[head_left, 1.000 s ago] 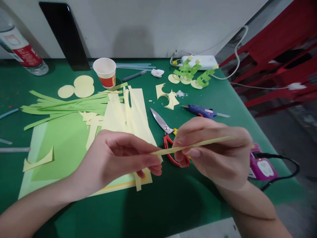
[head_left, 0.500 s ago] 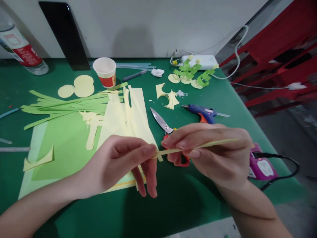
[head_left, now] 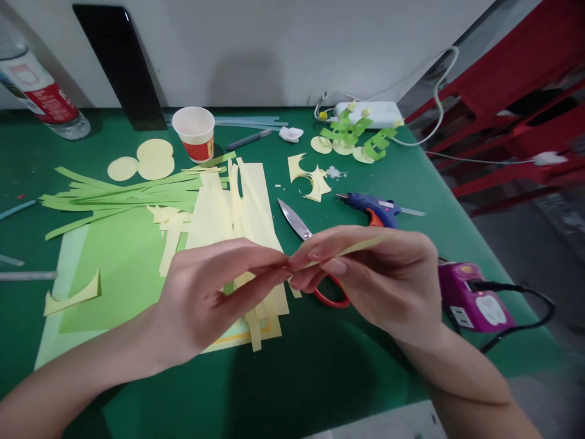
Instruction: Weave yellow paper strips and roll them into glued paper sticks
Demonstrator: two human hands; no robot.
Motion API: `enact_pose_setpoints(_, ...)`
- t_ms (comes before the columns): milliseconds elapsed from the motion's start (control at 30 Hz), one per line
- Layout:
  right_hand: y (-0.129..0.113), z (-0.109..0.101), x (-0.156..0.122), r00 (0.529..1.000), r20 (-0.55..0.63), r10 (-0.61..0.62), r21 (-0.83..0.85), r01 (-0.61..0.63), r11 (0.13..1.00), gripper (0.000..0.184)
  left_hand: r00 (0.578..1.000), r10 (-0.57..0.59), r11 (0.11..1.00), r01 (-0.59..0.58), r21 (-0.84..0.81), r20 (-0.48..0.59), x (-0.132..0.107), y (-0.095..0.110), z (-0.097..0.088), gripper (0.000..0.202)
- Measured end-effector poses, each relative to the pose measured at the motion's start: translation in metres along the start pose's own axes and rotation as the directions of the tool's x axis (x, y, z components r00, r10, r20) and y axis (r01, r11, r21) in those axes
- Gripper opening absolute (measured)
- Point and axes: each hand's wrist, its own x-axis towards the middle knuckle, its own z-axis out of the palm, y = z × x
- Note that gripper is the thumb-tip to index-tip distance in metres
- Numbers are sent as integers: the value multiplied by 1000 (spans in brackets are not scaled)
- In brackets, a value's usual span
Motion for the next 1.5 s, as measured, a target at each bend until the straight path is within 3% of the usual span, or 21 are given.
enact_pose_setpoints(100,0,1,0,1000,1,0,6,0,1000,26,1000,-14,1000,14,4,28,-1,1,0,14)
enact_pose_setpoints(300,2,-2,2,999,-26,-23,-115,20,993,23,992,-121,954,124,-273,27,-1,1,1,5)
enact_pose_setpoints(567,0,-9,2,993,-111,-45,-49,40,998,19,987,-151,974,159,-163,61,-1,1,-3,6)
enact_pose_setpoints(767,-4,-9,1,990,-117,-81,-45,76,996,19,971,-209,928,234,-291,115,-2,1,-3,11)
enact_pose_setpoints(1000,-7,-9,0,992,-97,-75,-56,69,996,19,901,-312,697,433,-572,302,-1,1,-3,11)
enact_pose_setpoints(1167,-8,-9,-1,994,-87,-68,-57,64,996,19,829,-305,530,557,-639,469,0,-2,-2,10)
enact_pose_setpoints(1267,-8,-9,-1,995,-89,-53,-38,50,998,19,802,-297,524,591,-613,518,1,-2,-1,12)
enact_pose_setpoints(1500,-9,-10,3,997,-74,8,75,-2,997,17,785,-320,600,601,-527,530,4,0,-2,13)
